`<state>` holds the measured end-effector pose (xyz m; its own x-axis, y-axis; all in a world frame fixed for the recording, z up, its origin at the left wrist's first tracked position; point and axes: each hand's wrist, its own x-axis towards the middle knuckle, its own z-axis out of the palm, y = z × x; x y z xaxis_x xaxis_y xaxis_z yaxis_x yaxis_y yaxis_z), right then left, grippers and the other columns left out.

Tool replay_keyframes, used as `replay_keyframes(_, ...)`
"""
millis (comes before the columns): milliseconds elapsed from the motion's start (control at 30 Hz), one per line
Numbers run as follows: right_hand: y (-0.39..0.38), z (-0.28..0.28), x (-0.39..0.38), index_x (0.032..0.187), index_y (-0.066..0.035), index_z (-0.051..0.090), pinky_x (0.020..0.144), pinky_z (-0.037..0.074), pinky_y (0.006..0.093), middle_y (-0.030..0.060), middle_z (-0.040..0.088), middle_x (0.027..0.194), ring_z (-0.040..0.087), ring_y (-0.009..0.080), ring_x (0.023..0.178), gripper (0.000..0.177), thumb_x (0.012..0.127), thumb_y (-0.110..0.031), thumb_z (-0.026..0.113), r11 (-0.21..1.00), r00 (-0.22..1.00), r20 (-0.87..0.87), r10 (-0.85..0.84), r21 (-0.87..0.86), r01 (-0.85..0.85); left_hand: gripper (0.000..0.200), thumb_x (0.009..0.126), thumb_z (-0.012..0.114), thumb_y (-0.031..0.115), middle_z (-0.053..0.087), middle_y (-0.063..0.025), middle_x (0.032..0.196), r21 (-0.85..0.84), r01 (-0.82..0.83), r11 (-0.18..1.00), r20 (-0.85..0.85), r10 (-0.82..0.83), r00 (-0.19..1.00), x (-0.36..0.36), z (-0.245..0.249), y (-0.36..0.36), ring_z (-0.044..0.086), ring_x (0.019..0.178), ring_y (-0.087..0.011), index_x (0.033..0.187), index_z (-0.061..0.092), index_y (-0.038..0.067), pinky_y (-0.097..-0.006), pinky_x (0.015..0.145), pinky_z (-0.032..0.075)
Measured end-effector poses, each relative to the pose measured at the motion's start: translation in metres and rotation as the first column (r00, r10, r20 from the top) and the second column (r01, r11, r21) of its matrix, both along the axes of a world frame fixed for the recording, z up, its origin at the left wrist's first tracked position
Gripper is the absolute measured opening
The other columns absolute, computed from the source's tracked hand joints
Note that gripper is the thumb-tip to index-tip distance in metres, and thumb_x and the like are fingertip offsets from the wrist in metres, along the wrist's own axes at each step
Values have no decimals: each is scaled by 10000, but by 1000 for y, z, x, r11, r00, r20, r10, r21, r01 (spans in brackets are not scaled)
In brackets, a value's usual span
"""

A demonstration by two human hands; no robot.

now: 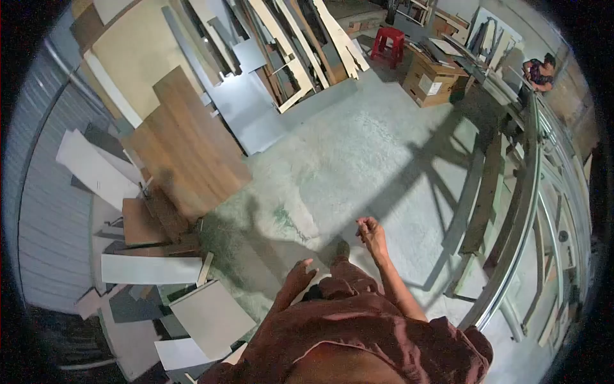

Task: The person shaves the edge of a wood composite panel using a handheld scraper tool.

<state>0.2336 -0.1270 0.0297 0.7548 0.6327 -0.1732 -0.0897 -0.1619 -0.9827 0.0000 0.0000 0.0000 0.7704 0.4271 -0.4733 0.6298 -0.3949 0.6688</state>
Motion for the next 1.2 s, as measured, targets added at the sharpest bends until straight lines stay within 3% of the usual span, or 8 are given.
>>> replay_keyframes(167,68,32,138,876,17,559,479,379,218,30,543,589,471,80,521,268,887,-243,492,993,990,141,14,-119,3,518,826,531,368,477,-190,1178,-76,-3,997,99,11,995,147,41,68,484,1059,-320,1206,430,31,-374,881,388)
replay_keyframes(367,149,51,229,848,2,591,589,410,260,41,564,574,506,93,559,358,876,-337,479,984,992,115,56,-176,-35,453,823,535,297,470,-170,1185,-78,-32,996,261,52,964,222,1,154,451,1100,-308,1175,454,23,-385,899,380)
replay_keyframes(467,203,70,269,832,18,583,572,399,242,33,534,578,498,92,579,342,873,-306,484,1000,1000,-5,27,-9,-27,395,844,521,249,518,-170,1121,-39,76,996,343,-58,938,277,69,213,490,1059,-288,1166,466,28,-372,894,395)
replay_keyframes(533,250,91,307,844,8,581,560,393,234,29,525,583,488,87,575,315,870,-293,493,1000,997,72,-13,-18,15,372,860,509,256,546,-164,1070,-135,-172,976,337,209,918,308,53,266,544,971,-251,1148,480,22,-348,846,427)
replay_keyframes(700,361,157,380,867,-30,571,514,371,218,9,490,588,446,74,549,219,855,-244,530,985,963,213,-168,79,154,291,841,551,183,582,-129,901,-38,-280,959,568,251,784,421,129,390,574,750,-151,1071,521,8,-262,670,463)
replay_keyframes(800,419,167,418,831,-36,557,476,352,225,-8,440,554,407,67,515,194,849,-229,546,999,977,214,-7,48,-3,145,819,568,144,498,-55,593,104,-366,925,656,213,724,490,188,440,425,534,-110,853,558,4,-258,505,376)
replay_keyframes(1033,481,146,455,677,-16,587,446,337,291,54,401,469,352,110,444,376,848,-345,524,969,964,264,-36,-226,98,306,842,539,268,446,-120,551,19,-50,999,418,37,908,568,195,499,403,478,-147,752,507,-22,-307,479,367)
replay_keyframes(1200,485,124,484,667,-8,575,479,379,291,82,485,516,430,111,470,394,833,-365,547,924,973,229,-35,-364,119,332,834,515,312,563,-178,845,24,271,962,277,-267,923,586,155,531,561,783,-287,887,547,-14,-367,685,425)
